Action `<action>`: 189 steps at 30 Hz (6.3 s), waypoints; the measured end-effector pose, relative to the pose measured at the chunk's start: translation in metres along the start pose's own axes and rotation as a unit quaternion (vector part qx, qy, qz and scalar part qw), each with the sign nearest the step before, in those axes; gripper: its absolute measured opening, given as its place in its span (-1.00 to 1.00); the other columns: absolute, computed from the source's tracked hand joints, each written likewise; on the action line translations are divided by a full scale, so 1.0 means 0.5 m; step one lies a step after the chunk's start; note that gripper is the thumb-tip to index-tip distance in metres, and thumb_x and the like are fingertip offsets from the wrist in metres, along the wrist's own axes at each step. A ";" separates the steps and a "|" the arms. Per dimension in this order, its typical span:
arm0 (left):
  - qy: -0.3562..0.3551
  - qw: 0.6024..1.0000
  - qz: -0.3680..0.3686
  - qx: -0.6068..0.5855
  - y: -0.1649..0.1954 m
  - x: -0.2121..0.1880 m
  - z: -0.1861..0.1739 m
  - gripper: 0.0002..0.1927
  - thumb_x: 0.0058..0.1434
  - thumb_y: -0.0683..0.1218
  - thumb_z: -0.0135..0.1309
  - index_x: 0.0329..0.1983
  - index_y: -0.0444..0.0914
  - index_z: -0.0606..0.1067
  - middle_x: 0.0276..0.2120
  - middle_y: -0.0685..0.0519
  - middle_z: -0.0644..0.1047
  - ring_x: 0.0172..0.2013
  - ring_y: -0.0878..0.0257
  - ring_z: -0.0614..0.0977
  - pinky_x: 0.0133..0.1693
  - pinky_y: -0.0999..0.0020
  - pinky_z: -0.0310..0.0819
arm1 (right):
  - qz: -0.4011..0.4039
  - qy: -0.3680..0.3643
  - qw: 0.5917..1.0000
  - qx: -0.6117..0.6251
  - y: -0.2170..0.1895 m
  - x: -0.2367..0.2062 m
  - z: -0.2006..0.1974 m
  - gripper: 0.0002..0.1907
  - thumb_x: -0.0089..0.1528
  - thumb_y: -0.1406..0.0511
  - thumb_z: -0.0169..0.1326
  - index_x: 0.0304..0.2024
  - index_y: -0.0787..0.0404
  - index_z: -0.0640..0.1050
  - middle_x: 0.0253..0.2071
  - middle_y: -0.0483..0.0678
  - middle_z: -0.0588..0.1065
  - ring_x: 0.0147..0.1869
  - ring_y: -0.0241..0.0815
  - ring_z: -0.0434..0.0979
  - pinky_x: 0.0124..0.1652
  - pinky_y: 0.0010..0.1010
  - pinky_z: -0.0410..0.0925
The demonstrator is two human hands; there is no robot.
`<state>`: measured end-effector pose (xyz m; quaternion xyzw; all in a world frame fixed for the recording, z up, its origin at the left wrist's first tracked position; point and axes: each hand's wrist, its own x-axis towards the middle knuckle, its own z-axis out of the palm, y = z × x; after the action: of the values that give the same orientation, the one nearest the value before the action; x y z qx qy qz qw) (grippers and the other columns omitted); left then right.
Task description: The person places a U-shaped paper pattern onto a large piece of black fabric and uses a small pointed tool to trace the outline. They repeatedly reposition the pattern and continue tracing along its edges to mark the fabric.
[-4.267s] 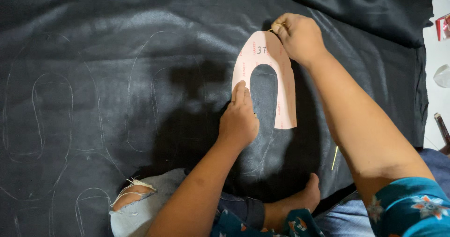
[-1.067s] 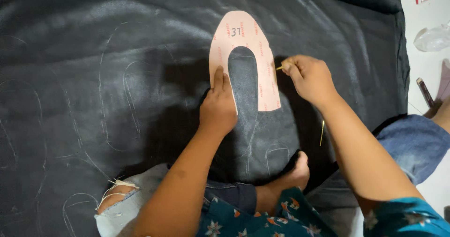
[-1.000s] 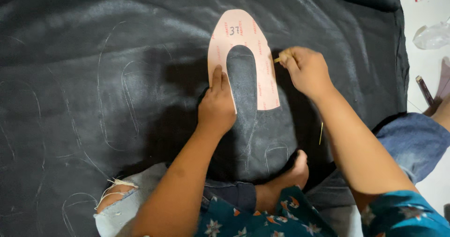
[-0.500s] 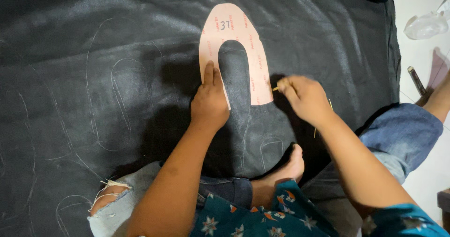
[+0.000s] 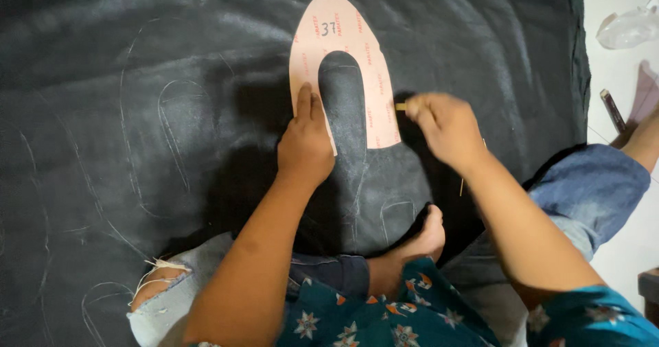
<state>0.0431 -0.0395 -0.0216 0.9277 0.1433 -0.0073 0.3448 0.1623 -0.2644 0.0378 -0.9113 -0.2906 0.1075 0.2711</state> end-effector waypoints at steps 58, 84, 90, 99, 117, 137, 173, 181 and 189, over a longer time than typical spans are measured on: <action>-0.114 0.992 -0.057 0.012 0.004 0.016 -0.039 -0.20 0.18 -0.21 0.12 0.44 -0.44 0.05 0.51 -0.09 -0.06 0.11 -0.15 0.51 0.09 0.07 0.46 | -0.022 0.016 1.000 -0.001 -0.026 -0.122 0.040 -0.83 0.38 0.28 0.07 -0.10 0.23 0.61 -0.14 0.05 0.62 -0.03 0.08 0.63 -0.04 -0.22 0.45; -0.127 0.989 -0.057 0.039 0.005 0.018 -0.041 -0.18 0.21 -0.19 0.12 0.46 -0.45 0.01 0.51 -0.12 -0.09 0.13 -0.13 0.50 0.10 0.10 0.47 | 0.047 0.038 0.991 0.121 -0.047 -0.137 0.087 -0.81 0.38 0.28 0.07 -0.09 0.27 0.61 -0.16 0.04 0.62 -0.11 -0.07 0.67 -0.09 -0.35 0.47; -0.114 0.992 -0.047 0.030 0.003 0.014 -0.039 -0.16 0.18 -0.18 0.14 0.45 -0.45 0.02 0.51 -0.11 -0.08 0.13 -0.14 0.50 0.10 0.10 0.47 | 0.033 0.037 0.994 0.096 -0.054 -0.134 0.081 -0.83 0.40 0.31 0.06 -0.09 0.26 0.61 -0.17 0.05 0.63 -0.09 -0.05 0.67 -0.06 -0.34 0.47; -0.088 0.996 -0.023 0.023 -0.009 0.010 -0.027 -0.17 0.16 -0.18 0.16 0.44 -0.47 0.06 0.49 -0.14 -0.03 0.12 -0.17 0.50 0.09 0.08 0.47 | 0.009 0.030 0.997 0.069 -0.064 -0.131 0.081 -0.84 0.39 0.30 0.06 -0.09 0.24 0.61 -0.12 0.01 0.62 -0.05 -0.02 0.65 -0.03 -0.30 0.46; -0.130 0.990 -0.059 0.020 0.011 0.014 -0.052 -0.18 0.19 -0.22 0.10 0.46 -0.46 0.01 0.51 -0.10 -0.09 0.13 -0.13 0.51 0.11 0.14 0.47 | -0.057 0.014 0.998 0.025 -0.063 -0.123 0.079 -0.85 0.39 0.29 0.06 -0.12 0.23 0.59 -0.12 0.01 0.62 -0.01 0.09 0.61 0.02 -0.19 0.42; -0.100 0.994 -0.046 0.015 -0.001 0.011 -0.040 -0.19 0.15 -0.20 0.14 0.43 -0.44 0.08 0.50 -0.10 -0.04 0.11 -0.16 0.51 0.09 0.06 0.45 | 0.048 0.077 0.996 0.003 -0.022 -0.142 0.066 -0.84 0.38 0.28 0.06 -0.12 0.22 0.62 -0.16 0.01 0.63 -0.07 0.02 0.65 -0.07 -0.24 0.46; -0.084 0.996 -0.030 0.013 -0.003 0.010 -0.028 -0.17 0.12 -0.23 0.14 0.43 -0.47 0.07 0.49 -0.16 -0.03 0.08 -0.16 0.53 0.05 0.09 0.49 | -0.046 0.024 0.997 0.051 -0.082 -0.121 0.081 -0.85 0.39 0.32 0.04 -0.09 0.22 0.60 -0.08 -0.04 0.62 -0.02 0.01 0.61 0.00 -0.25 0.43; -0.061 0.998 -0.018 0.001 -0.007 0.004 -0.023 -0.19 0.12 -0.21 0.17 0.41 -0.46 0.11 0.49 -0.18 0.00 0.08 -0.19 0.53 0.04 0.09 0.50 | -0.058 0.071 0.995 -0.028 -0.069 -0.061 0.100 -0.91 0.38 0.33 0.10 -0.15 0.22 0.59 -0.17 0.00 0.61 -0.10 0.07 0.61 -0.05 -0.18 0.42; -0.071 0.997 -0.042 0.000 0.003 0.006 -0.029 -0.21 0.14 -0.22 0.16 0.42 -0.42 0.13 0.50 -0.12 0.01 0.04 -0.16 0.55 0.04 0.05 0.49 | -0.073 0.023 0.997 0.000 -0.084 -0.117 0.077 -0.90 0.34 0.34 0.09 -0.15 0.24 0.57 -0.13 0.02 0.61 -0.06 0.09 0.61 -0.01 -0.18 0.43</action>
<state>0.0449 -0.0305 -0.0101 0.9177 0.1576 -0.0881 0.3538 0.0817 -0.2536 0.0316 -0.8901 -0.3498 0.0660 0.2846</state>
